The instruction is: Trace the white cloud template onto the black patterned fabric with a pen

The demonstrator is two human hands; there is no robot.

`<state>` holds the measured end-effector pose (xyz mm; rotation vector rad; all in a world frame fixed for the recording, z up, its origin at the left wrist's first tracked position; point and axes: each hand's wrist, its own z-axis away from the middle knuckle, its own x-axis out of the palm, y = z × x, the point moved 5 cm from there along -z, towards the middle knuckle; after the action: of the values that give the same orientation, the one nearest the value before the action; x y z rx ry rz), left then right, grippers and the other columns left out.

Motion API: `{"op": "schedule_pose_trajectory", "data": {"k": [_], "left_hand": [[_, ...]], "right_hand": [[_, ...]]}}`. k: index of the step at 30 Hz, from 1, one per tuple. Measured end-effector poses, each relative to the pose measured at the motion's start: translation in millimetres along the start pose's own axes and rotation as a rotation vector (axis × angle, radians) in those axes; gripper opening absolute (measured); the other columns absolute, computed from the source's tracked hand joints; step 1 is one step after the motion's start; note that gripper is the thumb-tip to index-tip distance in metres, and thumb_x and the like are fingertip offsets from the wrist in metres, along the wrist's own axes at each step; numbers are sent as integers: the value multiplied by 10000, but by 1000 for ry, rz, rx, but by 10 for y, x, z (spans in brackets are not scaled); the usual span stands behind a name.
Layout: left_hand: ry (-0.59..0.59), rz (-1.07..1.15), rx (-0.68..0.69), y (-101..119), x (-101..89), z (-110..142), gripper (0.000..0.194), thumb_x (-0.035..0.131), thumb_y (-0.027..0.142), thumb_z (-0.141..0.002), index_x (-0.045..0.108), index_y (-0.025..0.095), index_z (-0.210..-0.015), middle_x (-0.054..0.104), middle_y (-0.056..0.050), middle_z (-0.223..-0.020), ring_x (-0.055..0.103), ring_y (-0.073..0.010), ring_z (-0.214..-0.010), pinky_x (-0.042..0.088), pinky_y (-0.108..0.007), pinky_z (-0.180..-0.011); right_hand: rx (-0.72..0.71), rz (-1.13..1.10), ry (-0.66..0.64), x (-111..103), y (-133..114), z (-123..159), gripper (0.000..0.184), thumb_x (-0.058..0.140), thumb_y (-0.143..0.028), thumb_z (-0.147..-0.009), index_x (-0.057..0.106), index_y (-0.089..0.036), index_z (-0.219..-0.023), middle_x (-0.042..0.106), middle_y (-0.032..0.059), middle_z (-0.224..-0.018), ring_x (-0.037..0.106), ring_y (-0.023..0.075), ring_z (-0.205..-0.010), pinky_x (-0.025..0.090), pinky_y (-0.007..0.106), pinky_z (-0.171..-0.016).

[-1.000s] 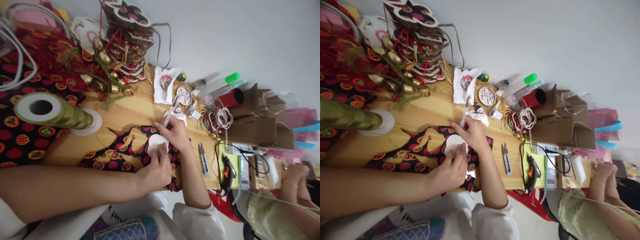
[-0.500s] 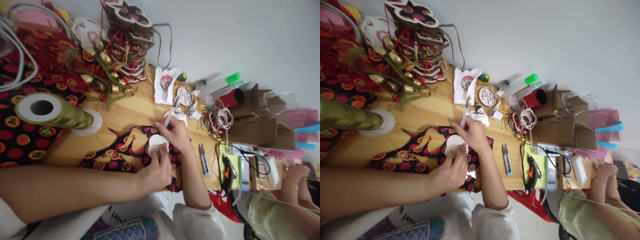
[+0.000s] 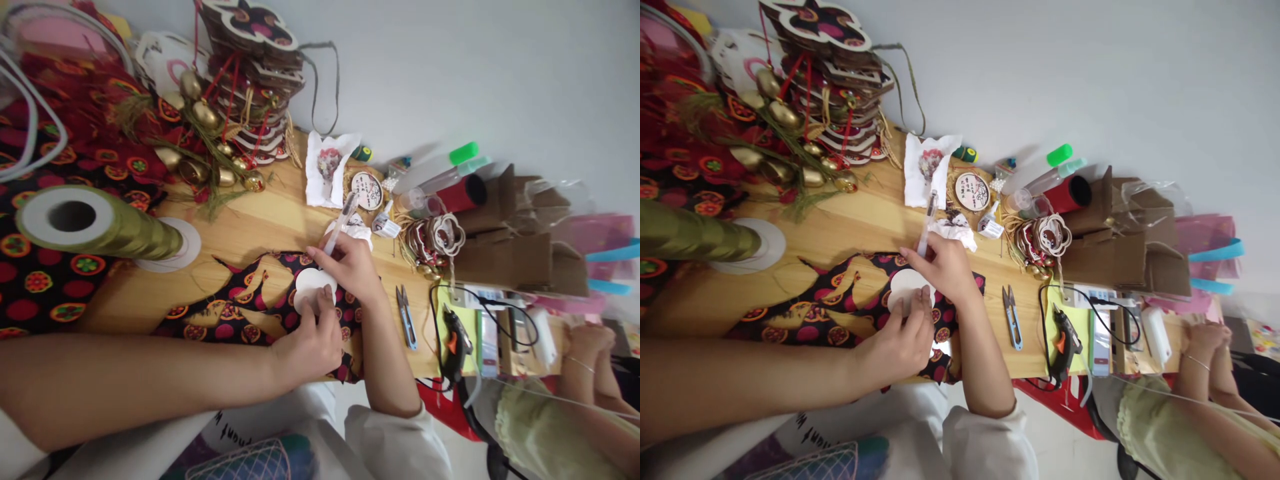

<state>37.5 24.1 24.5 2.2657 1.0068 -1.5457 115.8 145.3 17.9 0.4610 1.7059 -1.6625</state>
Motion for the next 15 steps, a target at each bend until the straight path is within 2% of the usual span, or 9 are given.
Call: {"op": "schedule_pose_trajectory", "data": {"k": [15], "left_hand": [[4, 11, 6, -1, -2, 0, 349, 470, 104, -815, 721, -38, -1011, 711, -258, -1049, 705, -315, -923, 623, -402, -684]], "right_hand": [[-32, 14, -84, -1, 6, 8, 365, 629, -460, -865, 564, -184, -635, 462, -53, -536, 382, 78, -505, 293, 245, -512]]}}
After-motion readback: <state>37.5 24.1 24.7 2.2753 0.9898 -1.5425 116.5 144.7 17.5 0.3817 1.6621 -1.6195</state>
